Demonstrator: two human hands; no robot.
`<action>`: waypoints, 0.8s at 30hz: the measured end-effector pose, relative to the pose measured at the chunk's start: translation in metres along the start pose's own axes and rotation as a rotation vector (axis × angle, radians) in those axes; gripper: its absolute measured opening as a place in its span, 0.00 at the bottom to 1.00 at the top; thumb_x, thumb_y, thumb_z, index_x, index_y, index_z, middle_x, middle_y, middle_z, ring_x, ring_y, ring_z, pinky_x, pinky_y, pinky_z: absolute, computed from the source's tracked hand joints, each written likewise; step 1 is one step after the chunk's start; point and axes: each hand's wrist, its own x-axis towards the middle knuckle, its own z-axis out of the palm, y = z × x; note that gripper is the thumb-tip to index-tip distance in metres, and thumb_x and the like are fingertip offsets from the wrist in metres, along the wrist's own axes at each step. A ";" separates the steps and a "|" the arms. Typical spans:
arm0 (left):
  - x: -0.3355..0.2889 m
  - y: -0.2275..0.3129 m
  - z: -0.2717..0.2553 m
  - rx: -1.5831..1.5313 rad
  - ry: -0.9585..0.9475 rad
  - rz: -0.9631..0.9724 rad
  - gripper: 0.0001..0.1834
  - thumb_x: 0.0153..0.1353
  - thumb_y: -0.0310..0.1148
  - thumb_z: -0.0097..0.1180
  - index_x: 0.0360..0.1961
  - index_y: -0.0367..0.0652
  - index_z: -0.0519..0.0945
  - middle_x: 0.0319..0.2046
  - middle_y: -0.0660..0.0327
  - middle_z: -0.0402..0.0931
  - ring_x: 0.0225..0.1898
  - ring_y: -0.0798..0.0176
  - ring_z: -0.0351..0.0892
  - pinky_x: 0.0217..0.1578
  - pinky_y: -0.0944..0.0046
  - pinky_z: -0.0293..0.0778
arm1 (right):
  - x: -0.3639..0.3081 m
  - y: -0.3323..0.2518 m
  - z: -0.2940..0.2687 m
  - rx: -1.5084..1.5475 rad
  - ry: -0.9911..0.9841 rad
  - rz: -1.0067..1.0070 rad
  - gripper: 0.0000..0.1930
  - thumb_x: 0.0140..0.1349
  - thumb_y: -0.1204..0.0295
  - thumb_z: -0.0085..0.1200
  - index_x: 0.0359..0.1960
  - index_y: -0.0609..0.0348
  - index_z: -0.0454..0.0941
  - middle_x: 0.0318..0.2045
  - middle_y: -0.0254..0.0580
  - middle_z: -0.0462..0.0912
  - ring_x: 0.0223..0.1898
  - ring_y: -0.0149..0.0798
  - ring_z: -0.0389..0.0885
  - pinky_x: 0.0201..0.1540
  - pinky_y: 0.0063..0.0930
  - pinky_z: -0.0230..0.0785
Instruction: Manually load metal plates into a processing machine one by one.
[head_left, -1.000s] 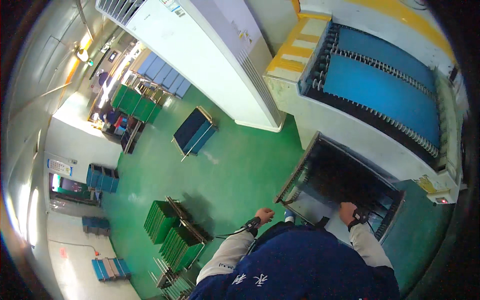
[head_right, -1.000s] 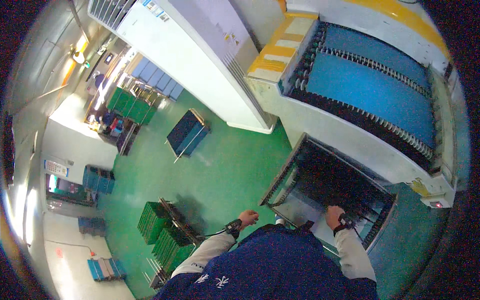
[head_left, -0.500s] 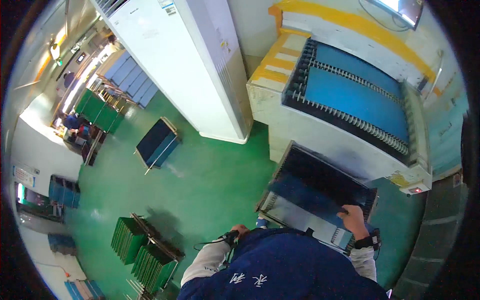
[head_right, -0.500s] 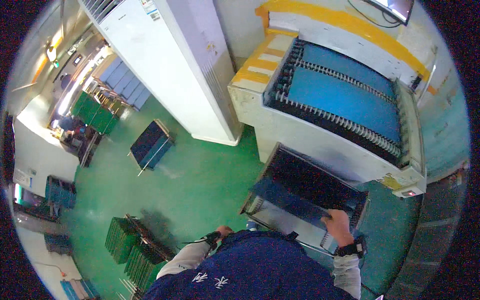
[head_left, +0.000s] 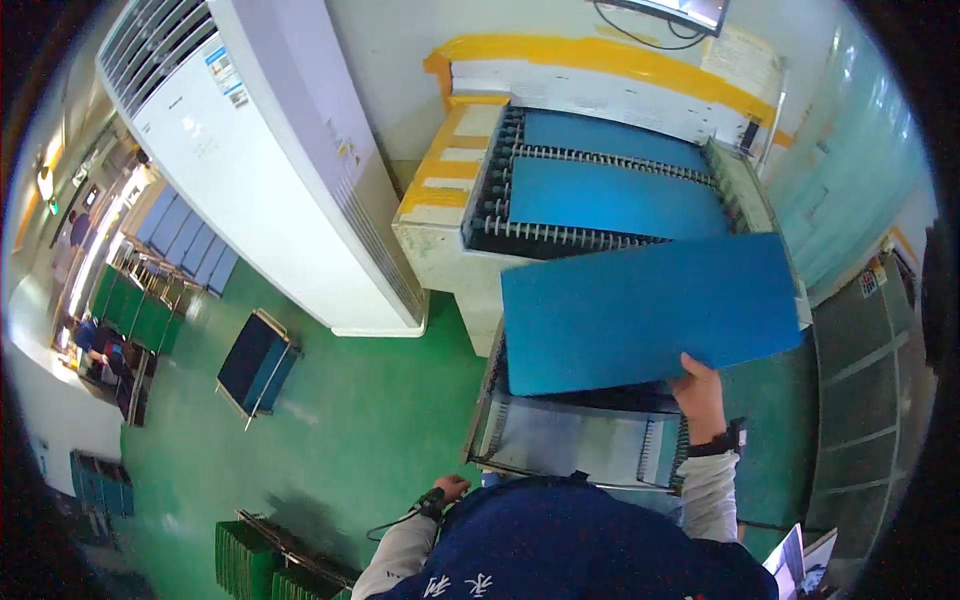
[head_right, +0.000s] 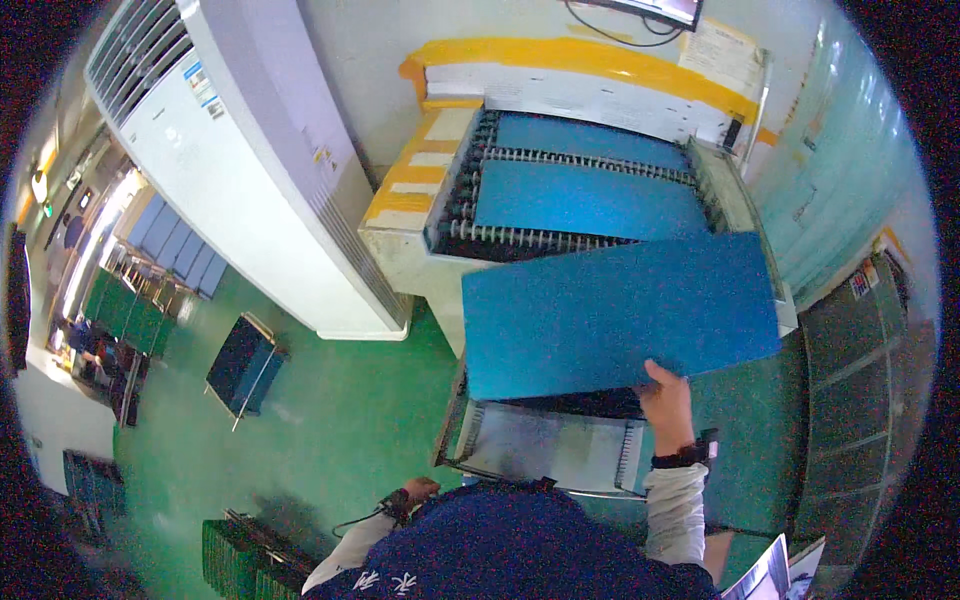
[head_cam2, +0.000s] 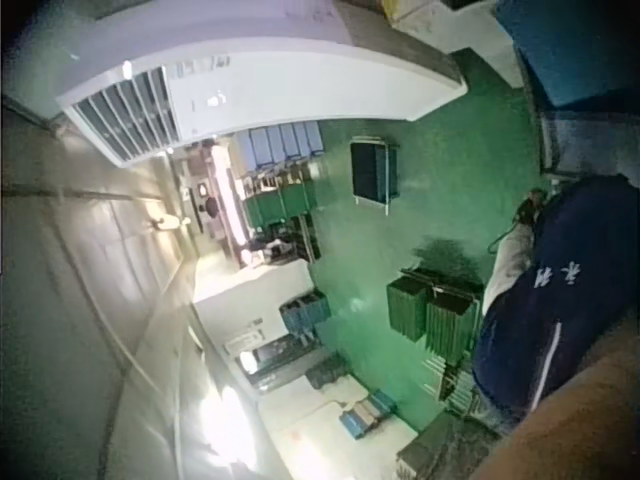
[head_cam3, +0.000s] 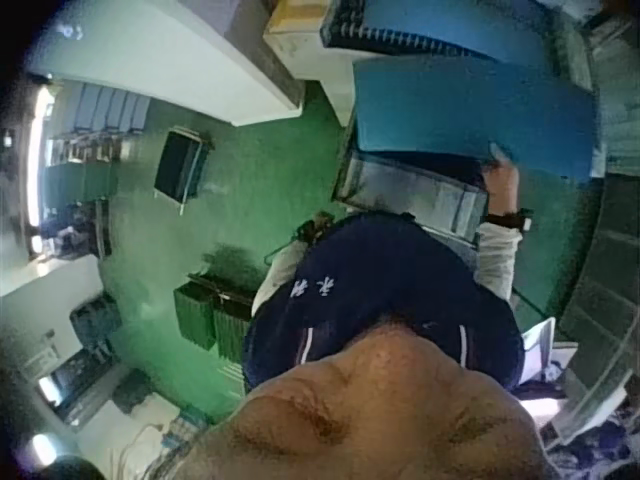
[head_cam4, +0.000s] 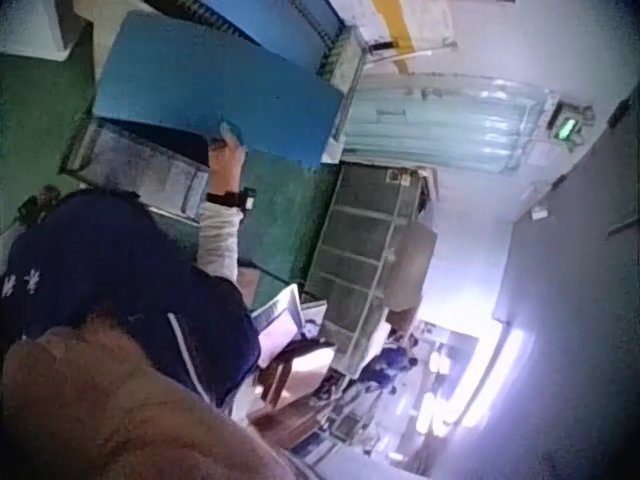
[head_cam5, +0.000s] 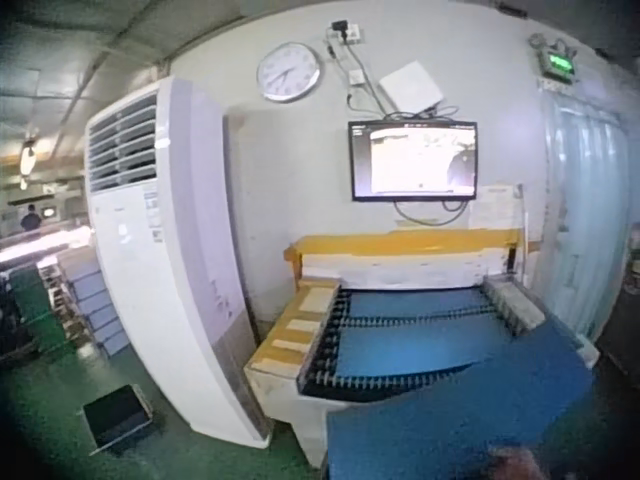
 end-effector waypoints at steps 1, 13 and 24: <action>0.004 -0.002 -0.006 0.191 -0.064 0.064 0.20 0.52 0.46 0.57 0.39 0.41 0.79 0.29 0.61 0.79 0.26 0.65 0.77 0.27 0.63 0.74 | 0.006 0.005 0.007 0.137 0.042 0.098 0.09 0.57 0.76 0.51 0.40 0.58 0.74 0.39 0.40 0.77 0.42 0.39 0.75 0.45 0.34 0.69; -0.012 -0.033 0.007 -0.315 0.066 -0.127 0.20 0.53 0.43 0.58 0.40 0.37 0.79 0.31 0.59 0.80 0.29 0.66 0.77 0.31 0.66 0.73 | 0.070 0.059 0.006 0.411 0.059 0.340 0.07 0.57 0.73 0.55 0.36 0.51 0.72 0.33 0.34 0.77 0.34 0.34 0.75 0.37 0.30 0.72; -0.048 0.017 0.006 -0.235 0.053 -0.139 0.20 0.53 0.38 0.59 0.43 0.35 0.77 0.34 0.58 0.80 0.33 0.63 0.78 0.31 0.65 0.73 | 0.108 0.059 0.021 0.450 0.067 0.323 0.05 0.57 0.70 0.55 0.30 0.55 0.72 0.30 0.37 0.77 0.32 0.37 0.74 0.41 0.36 0.70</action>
